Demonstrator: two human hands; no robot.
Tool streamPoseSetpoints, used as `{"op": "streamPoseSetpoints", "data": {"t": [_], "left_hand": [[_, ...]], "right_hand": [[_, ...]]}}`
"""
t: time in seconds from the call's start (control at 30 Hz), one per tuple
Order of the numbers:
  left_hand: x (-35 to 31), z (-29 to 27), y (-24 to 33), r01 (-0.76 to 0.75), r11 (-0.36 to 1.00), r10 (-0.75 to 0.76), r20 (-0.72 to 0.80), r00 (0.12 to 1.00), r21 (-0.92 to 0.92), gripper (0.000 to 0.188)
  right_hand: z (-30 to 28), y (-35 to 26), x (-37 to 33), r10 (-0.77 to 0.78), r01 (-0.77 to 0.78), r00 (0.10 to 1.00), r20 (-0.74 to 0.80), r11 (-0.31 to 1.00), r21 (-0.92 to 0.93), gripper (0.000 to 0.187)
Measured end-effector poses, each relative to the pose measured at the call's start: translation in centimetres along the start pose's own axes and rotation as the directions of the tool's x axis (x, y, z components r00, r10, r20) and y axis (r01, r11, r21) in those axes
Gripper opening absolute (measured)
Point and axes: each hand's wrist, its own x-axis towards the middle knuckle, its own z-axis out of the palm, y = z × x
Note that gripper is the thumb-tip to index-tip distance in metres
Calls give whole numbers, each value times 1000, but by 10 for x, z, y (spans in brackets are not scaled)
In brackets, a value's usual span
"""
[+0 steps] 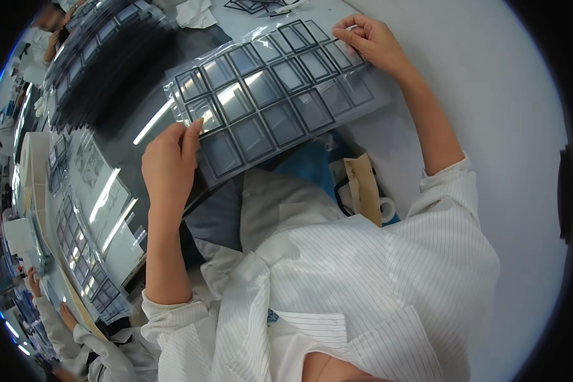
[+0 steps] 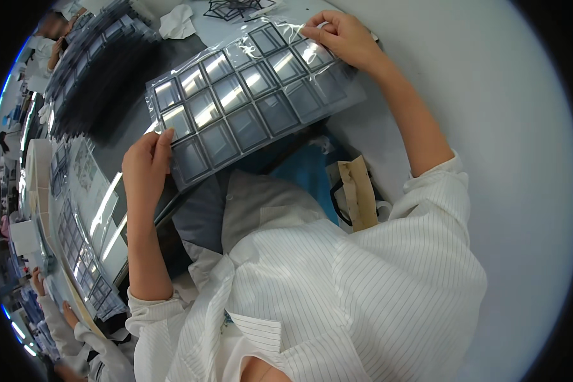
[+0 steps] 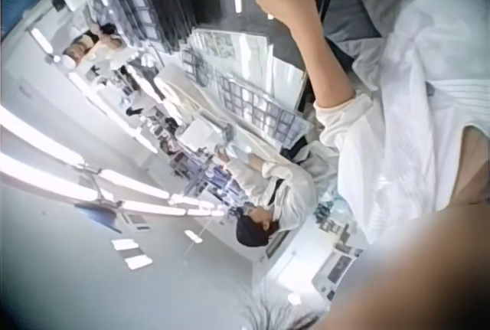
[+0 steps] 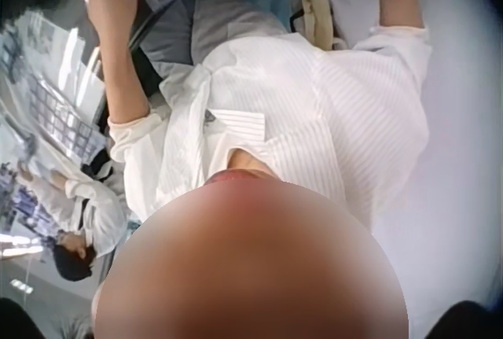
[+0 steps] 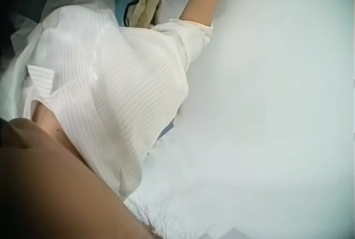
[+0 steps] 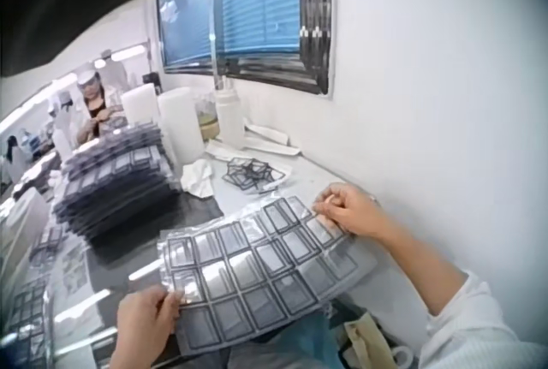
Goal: The recorder is inspecting and cleaning square filter grids at a workstation.
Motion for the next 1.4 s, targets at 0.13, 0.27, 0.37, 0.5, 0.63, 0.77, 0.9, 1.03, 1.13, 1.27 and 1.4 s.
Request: {"op": "streamPoseSetpoints", "data": {"t": [0.13,0.27,0.37,0.5,0.63,0.77,0.9,1.03,1.13,1.27,1.4], "left_hand": [[-5,3,-6,10,1000,-10,-108,994,-5,45],[-6,7,-3,-34,974,71,-161,984,225,44],[-7,9,-1,-50,945,116,-190,975,324,42],[-12,13,4,-43,904,150,-223,963,425,42],[-15,14,8,0,859,140,-235,962,512,38],[-19,17,3,-44,862,289,-418,861,506,29],[-29,14,15,-178,906,354,-456,817,384,26],[-62,-9,11,-208,978,208,-192,959,20,33],[-80,-16,-1,149,970,-85,309,947,-191,28],[-92,8,-11,430,731,-67,571,818,-530,48],[-102,35,4,496,271,-25,509,861,-825,61]], "right_hand": [[5,-9,4,-6,5,1000,8,999,44,26],[10,6,11,-76,77,997,15,995,-70,26],[10,5,12,-65,69,997,33,992,-110,25],[11,-1,3,-76,75,997,2,981,-178,25],[7,-9,-7,-135,107,989,-64,941,-321,27],[4,-29,-20,-285,155,942,-177,838,-523,28],[-13,-29,-41,-351,174,906,-236,818,-549,30],[-25,-45,-69,122,-150,988,-95,626,-765,52],[-24,-50,-85,349,-269,937,-2,718,-642,62],[-23,-44,-91,538,-505,809,234,842,-189,62],[-10,-32,-93,500,-546,819,283,830,113,52]]}}
